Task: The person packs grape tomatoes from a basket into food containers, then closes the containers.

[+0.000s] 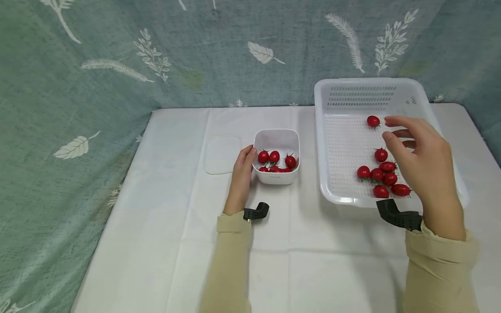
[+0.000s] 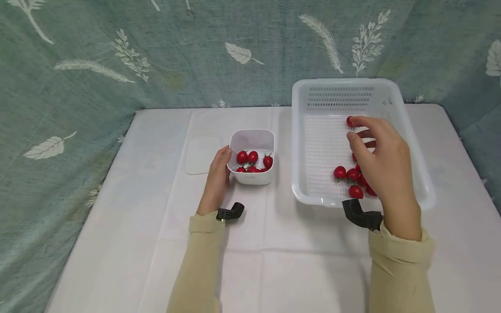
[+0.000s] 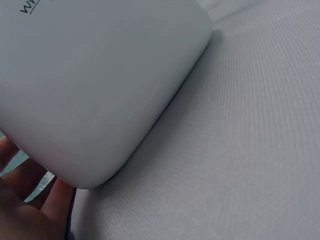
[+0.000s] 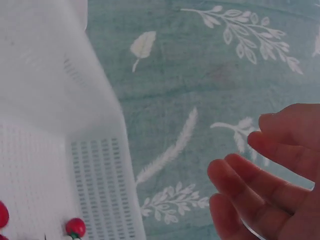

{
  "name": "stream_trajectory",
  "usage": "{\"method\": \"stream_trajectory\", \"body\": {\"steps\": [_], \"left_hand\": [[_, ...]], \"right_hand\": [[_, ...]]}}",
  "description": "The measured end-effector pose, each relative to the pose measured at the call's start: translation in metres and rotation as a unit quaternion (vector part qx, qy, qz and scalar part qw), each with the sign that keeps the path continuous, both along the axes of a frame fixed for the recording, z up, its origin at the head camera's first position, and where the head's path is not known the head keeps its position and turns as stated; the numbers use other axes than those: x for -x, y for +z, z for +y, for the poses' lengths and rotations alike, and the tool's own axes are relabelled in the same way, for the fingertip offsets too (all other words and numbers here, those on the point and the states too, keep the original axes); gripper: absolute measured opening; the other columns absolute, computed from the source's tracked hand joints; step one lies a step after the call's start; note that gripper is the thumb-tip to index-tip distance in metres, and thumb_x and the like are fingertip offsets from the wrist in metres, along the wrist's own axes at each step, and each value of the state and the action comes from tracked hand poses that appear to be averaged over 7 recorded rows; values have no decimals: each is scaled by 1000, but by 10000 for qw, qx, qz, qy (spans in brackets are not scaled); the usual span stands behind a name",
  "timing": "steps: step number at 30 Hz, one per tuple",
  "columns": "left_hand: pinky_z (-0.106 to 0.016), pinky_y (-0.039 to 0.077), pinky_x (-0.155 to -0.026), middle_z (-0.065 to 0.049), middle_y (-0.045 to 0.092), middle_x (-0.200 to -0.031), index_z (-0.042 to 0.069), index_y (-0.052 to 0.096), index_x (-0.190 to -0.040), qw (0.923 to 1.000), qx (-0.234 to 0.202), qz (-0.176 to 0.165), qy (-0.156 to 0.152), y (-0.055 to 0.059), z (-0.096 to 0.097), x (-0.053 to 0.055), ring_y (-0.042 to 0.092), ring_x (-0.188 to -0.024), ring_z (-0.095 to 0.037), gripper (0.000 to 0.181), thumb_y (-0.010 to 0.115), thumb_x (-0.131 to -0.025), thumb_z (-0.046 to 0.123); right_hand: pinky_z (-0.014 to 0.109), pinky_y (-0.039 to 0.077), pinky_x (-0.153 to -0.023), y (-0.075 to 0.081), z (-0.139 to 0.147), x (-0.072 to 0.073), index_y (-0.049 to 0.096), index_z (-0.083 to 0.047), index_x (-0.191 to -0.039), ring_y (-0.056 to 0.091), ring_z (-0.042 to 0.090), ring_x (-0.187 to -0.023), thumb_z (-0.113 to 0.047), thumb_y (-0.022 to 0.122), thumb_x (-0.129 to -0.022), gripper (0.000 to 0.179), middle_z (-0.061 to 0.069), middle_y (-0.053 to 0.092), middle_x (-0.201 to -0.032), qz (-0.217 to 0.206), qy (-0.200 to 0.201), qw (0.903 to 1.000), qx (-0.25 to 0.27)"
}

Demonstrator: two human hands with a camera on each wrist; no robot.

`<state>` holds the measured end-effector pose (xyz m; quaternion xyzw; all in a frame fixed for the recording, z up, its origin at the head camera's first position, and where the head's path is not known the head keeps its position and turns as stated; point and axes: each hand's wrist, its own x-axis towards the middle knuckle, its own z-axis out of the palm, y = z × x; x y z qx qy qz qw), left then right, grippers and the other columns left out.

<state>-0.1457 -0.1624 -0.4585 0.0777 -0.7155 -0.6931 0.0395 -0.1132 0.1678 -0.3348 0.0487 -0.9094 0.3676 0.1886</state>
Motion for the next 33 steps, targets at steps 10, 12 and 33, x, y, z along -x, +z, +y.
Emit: {"method": "stream_trajectory", "body": {"steps": [10,12,33], "left_hand": [[-29,31,-101,8,46,-127,23,45,-128,10000,3,-28,7,-2,-1,2,38,-119,-5,57,48,-83,58],[-29,31,-101,8,46,-128,23,45,-128,10000,-20,-45,4,-2,-1,3,38,-119,-5,57,49,-83,57],[-28,31,-101,4,47,-127,18,46,-128,9997,-194,117,37,-2,1,4,40,-119,-8,55,51,-85,51]], "right_hand": [[51,43,-81,9,15,30,50,-12,-127,51,34,-99,-26,49,-90,40,14,50,-122,-480,608,9928,-919],[56,41,-78,8,17,34,51,-11,-126,52,36,-97,-27,49,-90,39,15,51,-122,-543,645,9912,-1021],[58,42,-75,-26,33,77,47,-2,-127,47,42,-99,-37,45,-91,50,26,50,-118,-1910,657,9674,-1527]]}}
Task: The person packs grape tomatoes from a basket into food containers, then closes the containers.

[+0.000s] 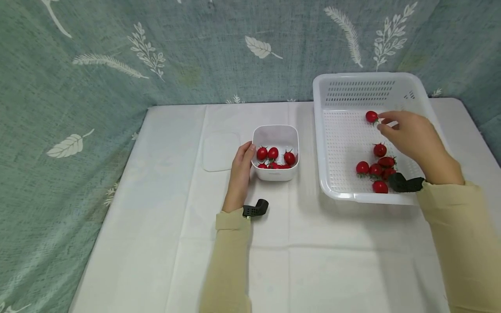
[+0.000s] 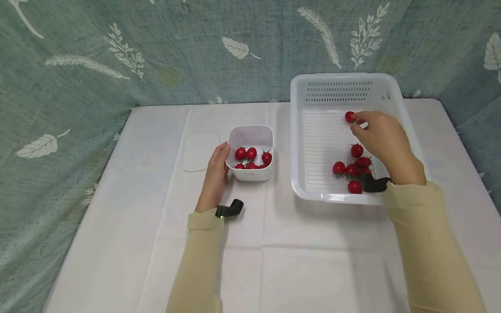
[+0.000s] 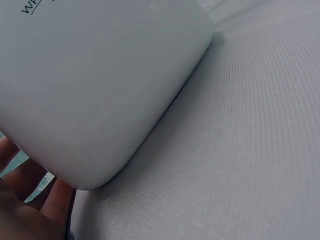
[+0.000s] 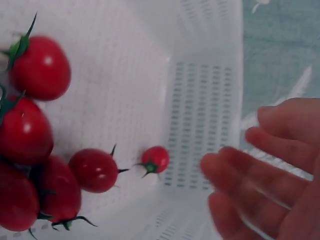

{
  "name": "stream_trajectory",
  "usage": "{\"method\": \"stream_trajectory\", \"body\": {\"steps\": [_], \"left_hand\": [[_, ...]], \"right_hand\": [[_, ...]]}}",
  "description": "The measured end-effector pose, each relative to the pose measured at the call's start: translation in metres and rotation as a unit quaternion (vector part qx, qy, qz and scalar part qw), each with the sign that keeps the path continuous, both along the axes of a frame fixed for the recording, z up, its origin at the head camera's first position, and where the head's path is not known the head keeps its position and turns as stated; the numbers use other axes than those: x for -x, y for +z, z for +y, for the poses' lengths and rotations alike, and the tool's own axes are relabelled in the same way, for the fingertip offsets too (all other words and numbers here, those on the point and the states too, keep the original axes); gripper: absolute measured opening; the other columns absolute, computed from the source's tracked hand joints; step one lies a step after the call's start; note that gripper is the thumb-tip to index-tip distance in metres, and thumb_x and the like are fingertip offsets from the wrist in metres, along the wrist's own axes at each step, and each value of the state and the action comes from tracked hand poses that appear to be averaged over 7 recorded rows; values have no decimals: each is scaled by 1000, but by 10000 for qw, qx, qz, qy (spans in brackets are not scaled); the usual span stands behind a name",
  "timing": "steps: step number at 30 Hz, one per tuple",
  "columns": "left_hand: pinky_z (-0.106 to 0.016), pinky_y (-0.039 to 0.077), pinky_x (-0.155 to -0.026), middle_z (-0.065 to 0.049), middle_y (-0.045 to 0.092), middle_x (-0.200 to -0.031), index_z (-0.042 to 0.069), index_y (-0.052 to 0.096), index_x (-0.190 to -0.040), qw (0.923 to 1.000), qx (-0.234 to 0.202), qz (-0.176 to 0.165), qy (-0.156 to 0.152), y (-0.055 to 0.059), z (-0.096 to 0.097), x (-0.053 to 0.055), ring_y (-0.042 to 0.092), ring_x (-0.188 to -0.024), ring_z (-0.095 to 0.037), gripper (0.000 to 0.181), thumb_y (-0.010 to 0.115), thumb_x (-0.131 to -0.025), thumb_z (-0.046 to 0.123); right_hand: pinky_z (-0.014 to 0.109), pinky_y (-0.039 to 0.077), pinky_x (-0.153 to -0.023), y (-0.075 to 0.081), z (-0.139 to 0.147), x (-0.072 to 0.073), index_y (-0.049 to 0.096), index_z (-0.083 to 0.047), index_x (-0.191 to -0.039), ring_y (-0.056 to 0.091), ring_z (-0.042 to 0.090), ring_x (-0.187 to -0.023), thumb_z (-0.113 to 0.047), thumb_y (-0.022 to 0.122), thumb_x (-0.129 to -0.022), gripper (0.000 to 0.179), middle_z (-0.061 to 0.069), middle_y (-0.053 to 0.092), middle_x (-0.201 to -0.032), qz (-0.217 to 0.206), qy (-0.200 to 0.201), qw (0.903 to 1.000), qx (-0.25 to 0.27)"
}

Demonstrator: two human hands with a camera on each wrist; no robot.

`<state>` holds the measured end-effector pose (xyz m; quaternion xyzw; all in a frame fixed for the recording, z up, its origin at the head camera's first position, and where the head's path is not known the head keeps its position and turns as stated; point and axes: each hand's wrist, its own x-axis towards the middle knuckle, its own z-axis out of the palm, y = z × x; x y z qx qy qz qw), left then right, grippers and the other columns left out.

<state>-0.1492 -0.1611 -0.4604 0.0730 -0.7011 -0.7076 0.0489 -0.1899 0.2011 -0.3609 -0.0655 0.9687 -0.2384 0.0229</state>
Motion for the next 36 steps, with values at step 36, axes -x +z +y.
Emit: {"method": "stream_trajectory", "body": {"steps": [36], "left_hand": [[-27,32,-100,7,48,-126,19,48,-126,10000,18,-7,-19,2,-2,0,40,-118,-7,52,51,-85,51]], "right_hand": [[58,38,-81,-61,27,41,49,6,-115,46,39,-91,-30,62,-82,50,29,49,-106,-1771,756,9804,-412]]}}
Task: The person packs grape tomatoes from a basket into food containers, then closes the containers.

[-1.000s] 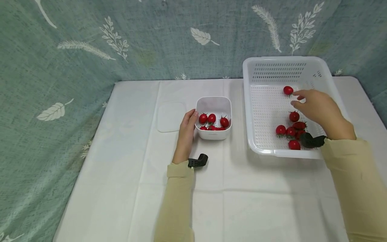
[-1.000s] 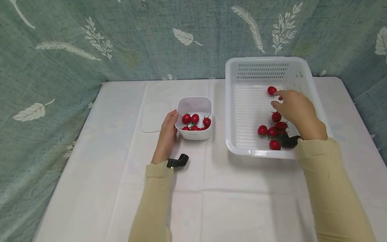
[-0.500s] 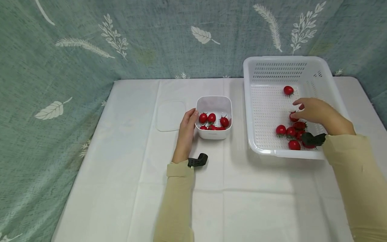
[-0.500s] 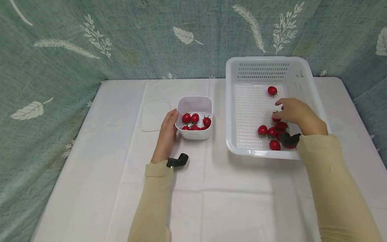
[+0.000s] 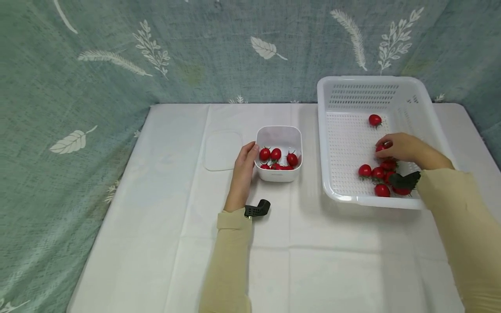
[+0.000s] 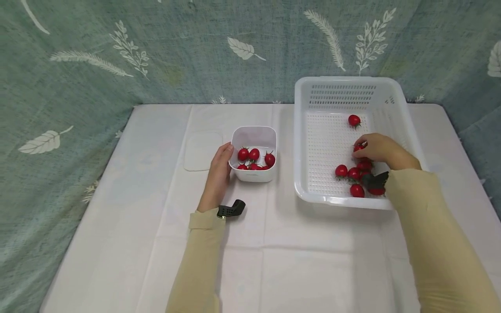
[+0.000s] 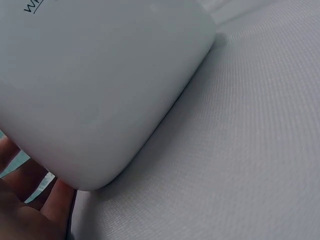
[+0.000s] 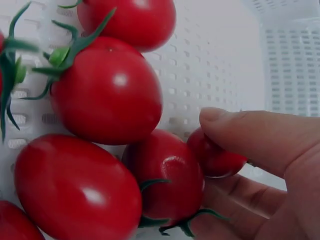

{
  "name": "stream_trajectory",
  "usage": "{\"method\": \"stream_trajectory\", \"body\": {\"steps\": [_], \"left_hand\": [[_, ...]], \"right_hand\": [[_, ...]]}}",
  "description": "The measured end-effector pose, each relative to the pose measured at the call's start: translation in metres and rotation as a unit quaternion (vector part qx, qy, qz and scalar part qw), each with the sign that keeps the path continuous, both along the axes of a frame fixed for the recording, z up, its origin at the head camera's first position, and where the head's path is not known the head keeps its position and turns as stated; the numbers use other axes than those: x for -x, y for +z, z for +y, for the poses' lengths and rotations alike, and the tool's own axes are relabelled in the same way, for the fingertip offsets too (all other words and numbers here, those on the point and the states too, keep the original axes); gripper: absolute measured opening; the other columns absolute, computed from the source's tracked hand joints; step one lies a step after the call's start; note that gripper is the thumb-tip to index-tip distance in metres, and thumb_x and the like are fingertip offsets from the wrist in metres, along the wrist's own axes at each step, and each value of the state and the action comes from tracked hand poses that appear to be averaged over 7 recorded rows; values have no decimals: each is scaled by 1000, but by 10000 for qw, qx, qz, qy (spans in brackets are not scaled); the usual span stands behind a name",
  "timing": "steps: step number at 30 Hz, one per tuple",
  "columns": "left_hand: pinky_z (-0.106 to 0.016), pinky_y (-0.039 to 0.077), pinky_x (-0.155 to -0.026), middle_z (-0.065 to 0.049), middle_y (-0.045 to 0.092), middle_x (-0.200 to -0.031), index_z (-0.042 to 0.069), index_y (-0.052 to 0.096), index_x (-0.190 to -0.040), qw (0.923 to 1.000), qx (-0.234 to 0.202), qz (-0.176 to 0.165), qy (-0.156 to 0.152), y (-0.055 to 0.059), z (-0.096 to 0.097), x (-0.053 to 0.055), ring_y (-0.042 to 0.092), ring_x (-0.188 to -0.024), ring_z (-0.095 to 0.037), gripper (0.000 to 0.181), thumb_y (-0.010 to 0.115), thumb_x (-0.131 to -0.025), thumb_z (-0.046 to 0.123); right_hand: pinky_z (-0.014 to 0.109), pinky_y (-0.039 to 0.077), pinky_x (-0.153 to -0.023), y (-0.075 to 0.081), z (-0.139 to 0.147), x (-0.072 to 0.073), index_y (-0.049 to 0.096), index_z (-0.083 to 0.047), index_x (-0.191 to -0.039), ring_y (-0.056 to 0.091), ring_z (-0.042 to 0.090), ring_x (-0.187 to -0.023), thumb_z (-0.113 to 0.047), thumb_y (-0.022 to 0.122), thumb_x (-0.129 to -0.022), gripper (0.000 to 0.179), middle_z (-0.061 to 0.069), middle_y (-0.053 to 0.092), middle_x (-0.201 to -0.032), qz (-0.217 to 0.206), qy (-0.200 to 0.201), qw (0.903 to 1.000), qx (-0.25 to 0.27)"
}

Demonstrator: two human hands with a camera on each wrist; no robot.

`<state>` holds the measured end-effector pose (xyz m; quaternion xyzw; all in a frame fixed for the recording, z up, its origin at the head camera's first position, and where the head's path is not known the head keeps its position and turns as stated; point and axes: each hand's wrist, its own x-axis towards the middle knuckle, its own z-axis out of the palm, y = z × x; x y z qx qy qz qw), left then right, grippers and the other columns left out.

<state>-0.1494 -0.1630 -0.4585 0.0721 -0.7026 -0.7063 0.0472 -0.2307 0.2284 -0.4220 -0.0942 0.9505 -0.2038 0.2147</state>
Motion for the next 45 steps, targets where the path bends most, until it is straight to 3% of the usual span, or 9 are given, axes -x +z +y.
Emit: {"method": "stream_trajectory", "body": {"steps": [9,16,22,25,31,37,41,43,45], "left_hand": [[-28,31,-101,7,46,-127,20,47,-127,10000,12,-29,-48,1,1,-1,38,-119,-7,52,50,-85,51],[-27,30,-101,9,46,-126,22,48,-126,10000,33,-79,-44,0,-1,-2,38,-119,-6,53,50,-84,54],[-26,30,-100,9,46,-127,22,48,-126,10000,28,-58,-38,-3,-1,-2,38,-119,-5,52,50,-85,53],[-26,30,-100,8,46,-127,21,47,-127,9999,45,-59,-70,-2,-2,-1,38,-119,-5,51,50,-86,51],[-26,31,-100,3,45,-129,14,45,-129,9998,139,-58,-111,11,1,-7,38,-120,-9,49,48,-89,43],[-27,31,-100,2,45,-129,14,45,-129,9997,175,-126,-116,23,4,-14,38,-121,-10,48,47,-90,42],[-27,31,-100,4,46,-128,17,47,-127,9999,112,-51,-58,9,1,-7,38,-120,-8,52,49,-87,49],[-27,31,-100,6,46,-127,20,48,-126,10000,73,-37,-34,2,-1,-3,38,-119,-7,53,50,-84,53],[-28,31,-100,6,46,-127,20,48,-126,10000,34,-8,-21,-1,-2,-2,38,-119,-7,54,51,-83,54]], "right_hand": [[59,37,-82,-2,1,4,50,3,-114,44,38,-92,-34,63,-81,51,28,49,-108,59,40,10000,25],[57,40,-81,2,-2,3,48,2,-117,52,34,-89,-36,61,-83,53,24,54,-103,4,-45,9997,258],[53,45,-78,13,-3,1,45,0,-121,58,33,-86,-42,57,-84,57,21,58,-99,77,-93,9986,514],[56,43,-79,20,-4,-1,41,-1,-127,57,35,-89,-52,53,-82,69,23,55,-105,164,-151,9981,571],[60,37,-83,36,-13,-8,33,-3,-135,54,38,-96,-58,48,-82,78,26,50,-116,335,-338,9935,1037],[49,43,-84,48,-25,-15,35,-7,-135,57,28,-92,-53,46,-85,68,20,51,-116,620,-699,9804,1736],[24,50,-74,56,-38,-21,36,-11,-136,58,11,-84,-47,50,-87,63,11,50,-113,675,-959,9611,2503],[16,49,-66,61,-45,-24,37,-12,-135,58,10,-83,-43,52,-87,59,10,50,-112,704,-1022,9485,2914],[15,49,-66,66,-52,-28,39,-14,-134,58,13,-85,-41,54,-86,57,9,49,-111,719,-1093,9359,3272]]}}
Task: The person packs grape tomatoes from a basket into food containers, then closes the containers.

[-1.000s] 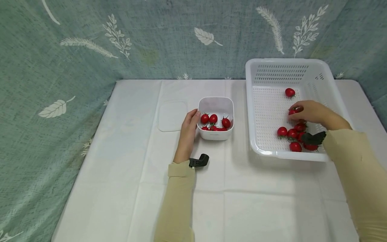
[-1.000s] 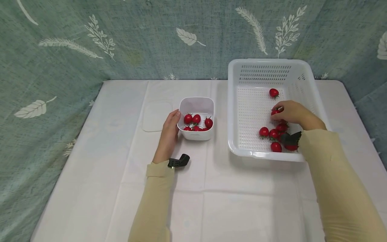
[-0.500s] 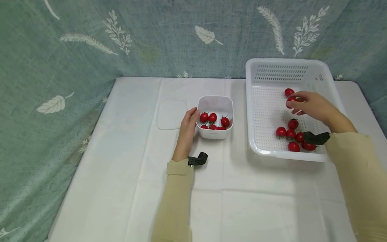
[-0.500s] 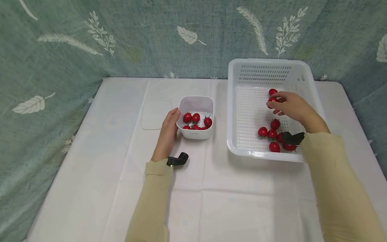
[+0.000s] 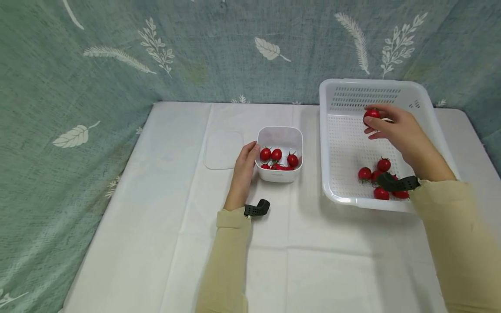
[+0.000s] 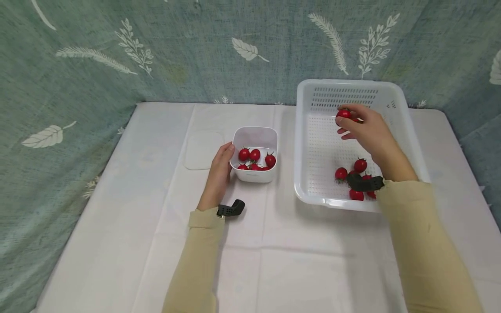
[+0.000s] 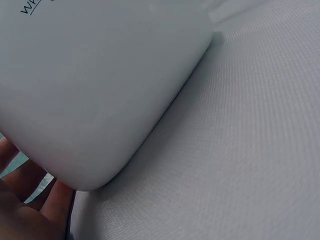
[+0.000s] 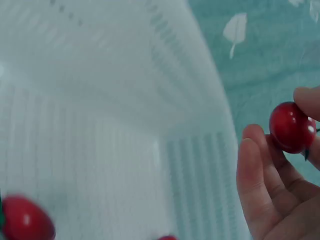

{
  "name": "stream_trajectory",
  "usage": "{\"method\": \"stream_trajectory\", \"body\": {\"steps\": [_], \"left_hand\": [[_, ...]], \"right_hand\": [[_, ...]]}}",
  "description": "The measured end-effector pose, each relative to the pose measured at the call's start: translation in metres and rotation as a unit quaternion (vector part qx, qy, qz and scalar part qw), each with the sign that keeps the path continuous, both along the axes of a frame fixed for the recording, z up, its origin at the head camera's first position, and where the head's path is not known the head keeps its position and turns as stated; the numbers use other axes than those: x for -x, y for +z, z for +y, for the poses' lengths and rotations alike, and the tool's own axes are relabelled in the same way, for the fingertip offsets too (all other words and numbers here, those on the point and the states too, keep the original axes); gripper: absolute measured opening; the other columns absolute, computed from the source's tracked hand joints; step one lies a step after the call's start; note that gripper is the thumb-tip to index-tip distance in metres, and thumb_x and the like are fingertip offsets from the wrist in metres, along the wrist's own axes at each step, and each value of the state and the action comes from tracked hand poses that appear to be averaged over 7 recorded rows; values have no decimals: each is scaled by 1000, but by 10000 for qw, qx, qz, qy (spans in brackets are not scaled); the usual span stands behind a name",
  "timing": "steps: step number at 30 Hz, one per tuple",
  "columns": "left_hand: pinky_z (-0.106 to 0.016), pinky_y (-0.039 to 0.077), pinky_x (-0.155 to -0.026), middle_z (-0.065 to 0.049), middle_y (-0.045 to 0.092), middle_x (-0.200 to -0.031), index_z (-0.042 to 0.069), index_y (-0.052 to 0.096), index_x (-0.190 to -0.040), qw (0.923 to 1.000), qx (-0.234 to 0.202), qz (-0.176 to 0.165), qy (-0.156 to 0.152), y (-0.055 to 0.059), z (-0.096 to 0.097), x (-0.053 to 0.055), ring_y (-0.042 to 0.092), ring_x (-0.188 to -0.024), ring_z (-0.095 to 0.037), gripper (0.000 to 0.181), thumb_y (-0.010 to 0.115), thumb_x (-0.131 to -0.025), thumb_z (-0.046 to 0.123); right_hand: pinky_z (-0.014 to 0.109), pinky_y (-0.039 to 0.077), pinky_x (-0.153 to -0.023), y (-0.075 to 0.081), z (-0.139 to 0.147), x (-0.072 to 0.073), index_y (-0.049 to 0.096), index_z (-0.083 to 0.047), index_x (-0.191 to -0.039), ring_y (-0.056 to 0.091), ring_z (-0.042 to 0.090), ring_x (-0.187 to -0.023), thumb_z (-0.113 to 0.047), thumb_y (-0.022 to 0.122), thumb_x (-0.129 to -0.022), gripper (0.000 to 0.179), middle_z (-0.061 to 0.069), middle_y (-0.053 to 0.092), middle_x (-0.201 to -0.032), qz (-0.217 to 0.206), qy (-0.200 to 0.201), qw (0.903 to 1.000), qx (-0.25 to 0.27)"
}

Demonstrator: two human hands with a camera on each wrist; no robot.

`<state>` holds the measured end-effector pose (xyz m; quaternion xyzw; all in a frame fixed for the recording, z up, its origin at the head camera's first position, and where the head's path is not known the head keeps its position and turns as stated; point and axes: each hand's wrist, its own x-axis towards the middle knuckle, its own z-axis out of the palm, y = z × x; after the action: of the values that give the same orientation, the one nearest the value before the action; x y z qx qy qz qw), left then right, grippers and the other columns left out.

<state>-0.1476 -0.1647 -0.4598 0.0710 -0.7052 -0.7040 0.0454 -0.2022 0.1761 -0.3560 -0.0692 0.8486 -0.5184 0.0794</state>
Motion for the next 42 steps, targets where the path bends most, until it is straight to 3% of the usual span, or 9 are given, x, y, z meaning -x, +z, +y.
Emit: {"method": "stream_trajectory", "body": {"steps": [5,9,16,23,26,31,38,42], "left_hand": [[-27,31,-100,7,47,-126,18,48,-126,10000,-36,24,9,-1,2,0,39,-119,-6,55,51,-84,53],[-26,31,-100,6,47,-126,18,48,-126,10000,-25,52,7,-1,1,1,39,-119,-6,55,51,-84,53],[-27,31,-100,8,45,-128,21,47,-127,10000,29,-35,-16,0,-1,2,38,-119,-6,53,50,-84,53],[-28,31,-100,2,44,-131,14,44,-130,9999,45,-73,-82,1,-1,2,37,-121,-9,52,49,-88,46],[-28,31,-101,3,44,-130,15,45,-129,9999,24,-93,-67,2,-1,0,37,-121,-9,53,49,-87,47],[-28,31,-100,9,46,-127,22,48,-126,9999,33,-159,-1,1,-1,-1,38,-119,-5,54,51,-83,54],[-29,31,-100,6,47,-126,20,49,-125,10000,-33,63,30,-2,0,2,39,-118,-7,52,51,-84,53],[-29,31,-101,7,47,-126,21,49,-125,10000,-51,-43,56,-3,-1,1,39,-119,-7,52,52,-83,53]], "right_hand": [[16,50,-67,10,-11,-9,45,-17,-129,57,20,-89,-40,57,-85,52,8,52,-109,146,-130,9976,659],[18,51,-67,13,-18,-17,48,-14,-126,58,20,-81,-34,59,-85,47,12,54,-103,387,-138,9927,1137],[21,51,-67,13,-38,-35,50,-14,-124,57,24,-79,-29,57,-87,40,14,54,-98,934,-6,9869,1317],[22,51,-65,13,-57,-49,53,-8,-118,55,25,-76,-19,58,-87,34,17,51,-93,1232,39,9655,2295],[23,51,-66,11,-63,-53,53,-9,-119,54,25,-77,-19,58,-88,33,17,51,-94,1276,44,9660,2247],[23,51,-67,6,-70,-58,52,-12,-120,55,26,-78,-22,55,-89,33,15,53,-95,1270,116,9760,1763],[22,50,-68,-4,-80,-64,51,-10,-120,55,27,-77,-21,55,-89,34,16,53,-96,1188,158,9738,1933],[22,50,-69,-11,-88,-67,49,-16,-124,57,23,-79,-26,55,-89,37,11,55,-97,1217,139,9805,1539]]}}
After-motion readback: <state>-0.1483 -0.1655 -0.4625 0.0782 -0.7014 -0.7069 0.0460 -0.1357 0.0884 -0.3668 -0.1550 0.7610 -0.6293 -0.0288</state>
